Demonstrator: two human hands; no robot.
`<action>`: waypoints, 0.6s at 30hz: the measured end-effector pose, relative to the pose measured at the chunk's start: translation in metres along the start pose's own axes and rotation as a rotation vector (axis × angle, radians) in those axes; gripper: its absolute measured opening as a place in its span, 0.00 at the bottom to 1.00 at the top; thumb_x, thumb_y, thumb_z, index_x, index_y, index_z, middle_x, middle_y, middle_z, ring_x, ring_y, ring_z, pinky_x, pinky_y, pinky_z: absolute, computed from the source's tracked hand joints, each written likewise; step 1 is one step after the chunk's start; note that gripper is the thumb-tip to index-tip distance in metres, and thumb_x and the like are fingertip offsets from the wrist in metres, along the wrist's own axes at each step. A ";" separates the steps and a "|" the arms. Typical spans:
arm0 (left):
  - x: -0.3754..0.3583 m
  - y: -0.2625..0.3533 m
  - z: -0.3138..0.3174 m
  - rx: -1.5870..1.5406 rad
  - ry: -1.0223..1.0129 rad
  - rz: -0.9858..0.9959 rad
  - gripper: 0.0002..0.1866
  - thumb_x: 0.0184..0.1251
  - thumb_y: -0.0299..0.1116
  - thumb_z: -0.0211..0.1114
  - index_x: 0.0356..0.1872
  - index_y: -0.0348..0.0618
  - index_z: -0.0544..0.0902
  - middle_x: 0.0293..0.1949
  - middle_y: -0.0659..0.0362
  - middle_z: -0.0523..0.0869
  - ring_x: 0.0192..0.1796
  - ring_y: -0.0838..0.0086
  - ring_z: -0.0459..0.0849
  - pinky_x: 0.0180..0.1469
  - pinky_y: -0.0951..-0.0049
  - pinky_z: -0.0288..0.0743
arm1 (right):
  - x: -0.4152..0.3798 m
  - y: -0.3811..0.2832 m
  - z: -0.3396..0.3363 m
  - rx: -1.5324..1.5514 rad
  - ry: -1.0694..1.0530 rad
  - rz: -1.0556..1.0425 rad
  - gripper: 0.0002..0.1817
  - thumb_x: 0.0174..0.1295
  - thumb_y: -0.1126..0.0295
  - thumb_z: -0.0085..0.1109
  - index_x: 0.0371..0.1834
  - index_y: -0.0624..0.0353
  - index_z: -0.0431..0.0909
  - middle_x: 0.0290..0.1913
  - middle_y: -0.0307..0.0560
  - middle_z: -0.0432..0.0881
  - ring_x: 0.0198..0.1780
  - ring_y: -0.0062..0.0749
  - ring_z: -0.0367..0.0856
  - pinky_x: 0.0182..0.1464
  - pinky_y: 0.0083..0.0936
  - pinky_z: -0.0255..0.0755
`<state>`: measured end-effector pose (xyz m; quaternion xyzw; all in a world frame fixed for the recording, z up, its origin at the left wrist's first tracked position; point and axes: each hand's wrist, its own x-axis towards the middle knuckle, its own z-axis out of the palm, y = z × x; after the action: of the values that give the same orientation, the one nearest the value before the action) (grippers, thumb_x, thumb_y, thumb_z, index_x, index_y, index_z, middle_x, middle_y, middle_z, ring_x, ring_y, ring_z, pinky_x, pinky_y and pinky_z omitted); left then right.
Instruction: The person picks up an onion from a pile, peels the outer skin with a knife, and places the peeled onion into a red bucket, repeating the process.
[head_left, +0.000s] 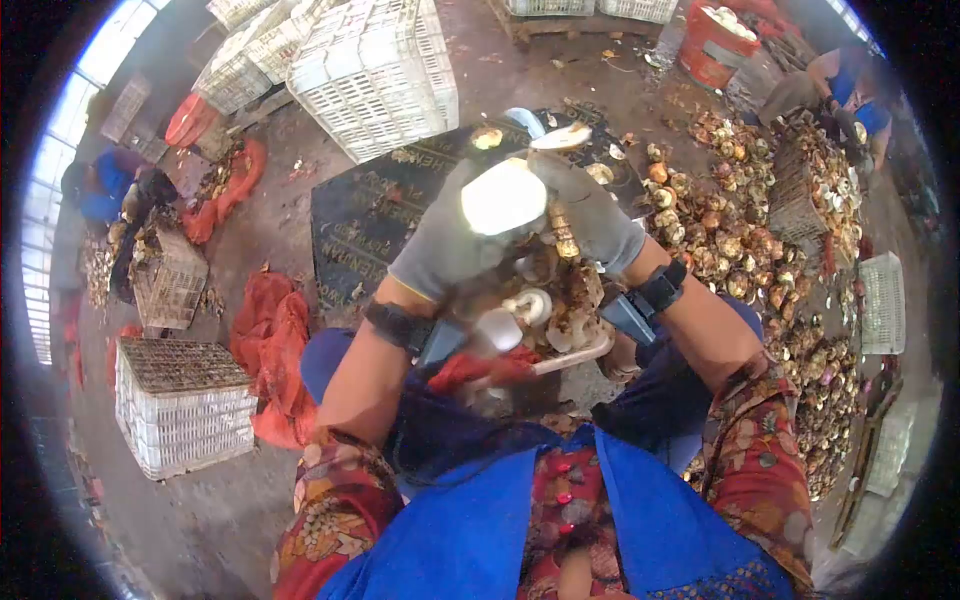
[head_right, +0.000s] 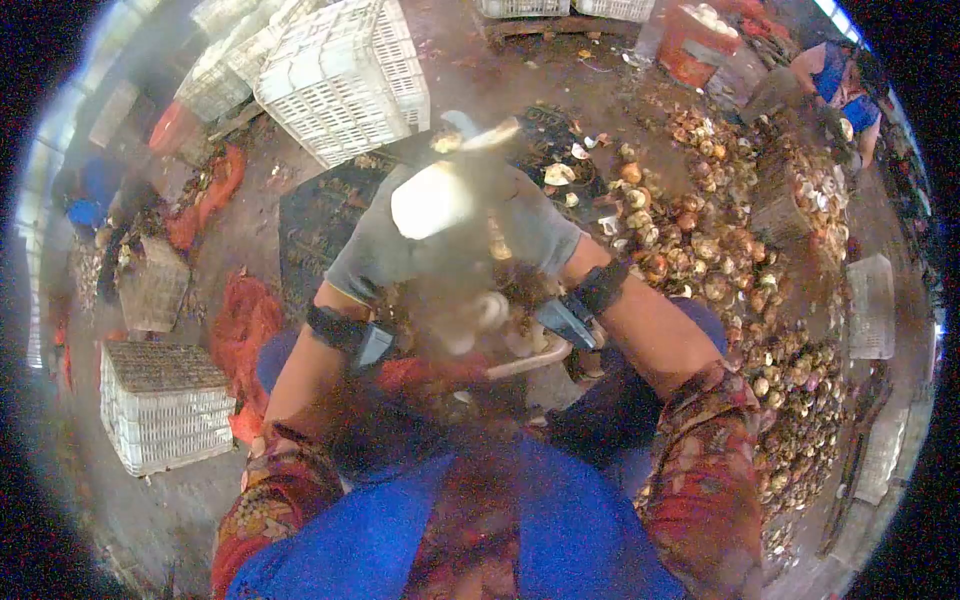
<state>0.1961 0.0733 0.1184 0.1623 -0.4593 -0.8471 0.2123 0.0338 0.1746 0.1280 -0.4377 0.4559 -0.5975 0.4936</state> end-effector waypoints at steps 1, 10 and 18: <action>-0.002 -0.002 -0.004 0.000 0.003 -0.003 0.31 0.61 0.30 0.71 0.63 0.34 0.68 0.52 0.52 0.84 0.53 0.70 0.83 0.55 0.71 0.77 | -0.003 -0.006 0.003 0.024 0.014 0.071 0.20 0.75 0.54 0.47 0.56 0.58 0.75 0.36 0.34 0.81 0.31 0.14 0.77 0.30 0.14 0.72; -0.018 -0.004 0.012 1.026 0.224 0.393 0.31 0.57 0.32 0.75 0.58 0.39 0.68 0.49 0.51 0.86 0.51 0.60 0.86 0.52 0.66 0.79 | 0.007 0.013 -0.005 -0.142 0.092 0.052 0.15 0.74 0.59 0.48 0.49 0.57 0.78 0.35 0.35 0.82 0.32 0.18 0.80 0.31 0.18 0.76; -0.020 0.013 0.033 0.630 0.183 0.416 0.28 0.66 0.34 0.68 0.64 0.36 0.68 0.58 0.50 0.79 0.61 0.62 0.78 0.63 0.65 0.73 | 0.013 -0.004 -0.022 -0.125 0.160 -0.048 0.12 0.71 0.64 0.52 0.47 0.59 0.78 0.38 0.35 0.82 0.37 0.19 0.80 0.37 0.20 0.75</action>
<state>0.2003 0.1002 0.1479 0.1979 -0.6991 -0.5853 0.3597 0.0101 0.1643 0.1280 -0.4293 0.5196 -0.6124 0.4131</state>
